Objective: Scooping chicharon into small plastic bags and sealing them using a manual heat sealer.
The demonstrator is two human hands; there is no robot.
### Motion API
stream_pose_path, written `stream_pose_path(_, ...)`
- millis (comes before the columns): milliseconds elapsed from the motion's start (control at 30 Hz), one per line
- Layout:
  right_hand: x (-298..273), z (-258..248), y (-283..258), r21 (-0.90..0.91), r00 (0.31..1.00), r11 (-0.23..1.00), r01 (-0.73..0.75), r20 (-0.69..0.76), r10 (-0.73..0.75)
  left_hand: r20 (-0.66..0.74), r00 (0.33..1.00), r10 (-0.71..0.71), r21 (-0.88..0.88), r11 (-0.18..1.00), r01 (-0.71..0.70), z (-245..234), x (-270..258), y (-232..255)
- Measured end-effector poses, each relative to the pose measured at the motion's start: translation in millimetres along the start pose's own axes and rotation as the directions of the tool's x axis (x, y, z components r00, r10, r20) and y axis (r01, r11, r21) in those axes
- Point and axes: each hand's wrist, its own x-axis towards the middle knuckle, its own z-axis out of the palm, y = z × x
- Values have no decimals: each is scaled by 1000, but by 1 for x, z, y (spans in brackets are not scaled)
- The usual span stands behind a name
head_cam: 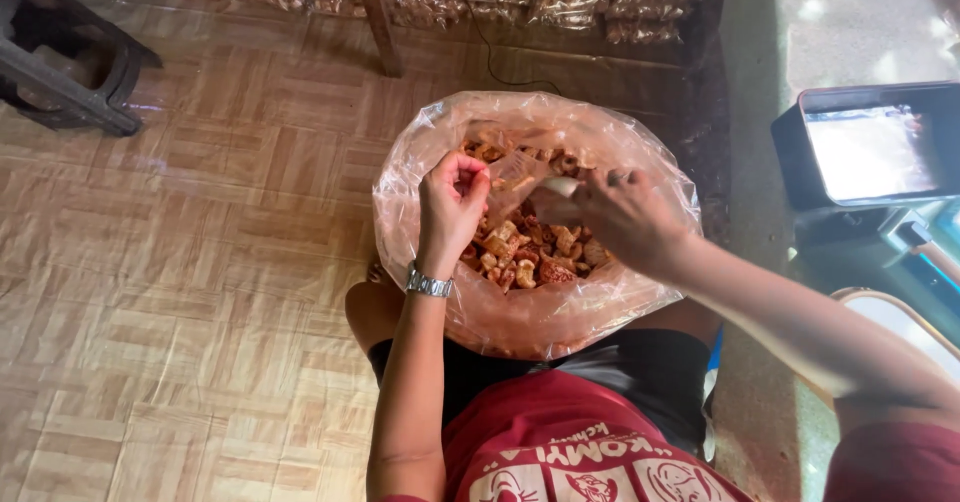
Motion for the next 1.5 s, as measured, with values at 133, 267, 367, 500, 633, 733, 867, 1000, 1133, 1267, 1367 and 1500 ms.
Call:
stream_pose_path(133,33,99,-31,197,999,980,36,-27,-31,-7,999,37,-25,999,-38,1,0,-14)
stream_pose_path(267,55,123,-30,271,966,948,165,-238,-100,25,999,39,-6,999,-38,-5,0,2)
stream_pose_path(367,39,46,-4,712,993,697,-88,5,121,45,998,32,-12,999,-32,-10,4,2)
stream_pose_path(500,39,20,1,677,940,720,152,-324,106,89,996,12,-154,988,2,-8,9,10)
stream_pose_path(633,43,-13,7,739,891,554,383,-454,-11,117,993,-11,-292,955,45,-10,7,4)
stream_pose_path(733,30,-55,17,788,881,421,450,-468,-67,420,891,171,-423,906,26,-31,-1,38)
stream_pose_path(867,32,-69,30,765,821,334,550,-569,-48,566,801,193,-486,863,135,-14,-12,-5)
stream_pose_path(1000,42,-51,43,782,780,-30,622,-623,-51,644,756,118,-472,839,271,-14,-14,-13)
stream_pose_path(1133,47,-7,30,993,978,-51,104,-93,186,528,839,131,-486,857,172,-23,-7,-7)
stream_pose_path(1267,119,235,-2,739,984,673,-41,149,-103,487,847,212,-506,859,76,-17,-11,1)
stream_pose_path(1367,167,338,-37,353,977,925,-143,199,75,493,867,75,-588,763,269,-2,-30,-24)
stream_pose_path(1500,153,241,-25,200,946,966,166,244,-213,536,824,183,-712,622,326,-12,-37,-19)
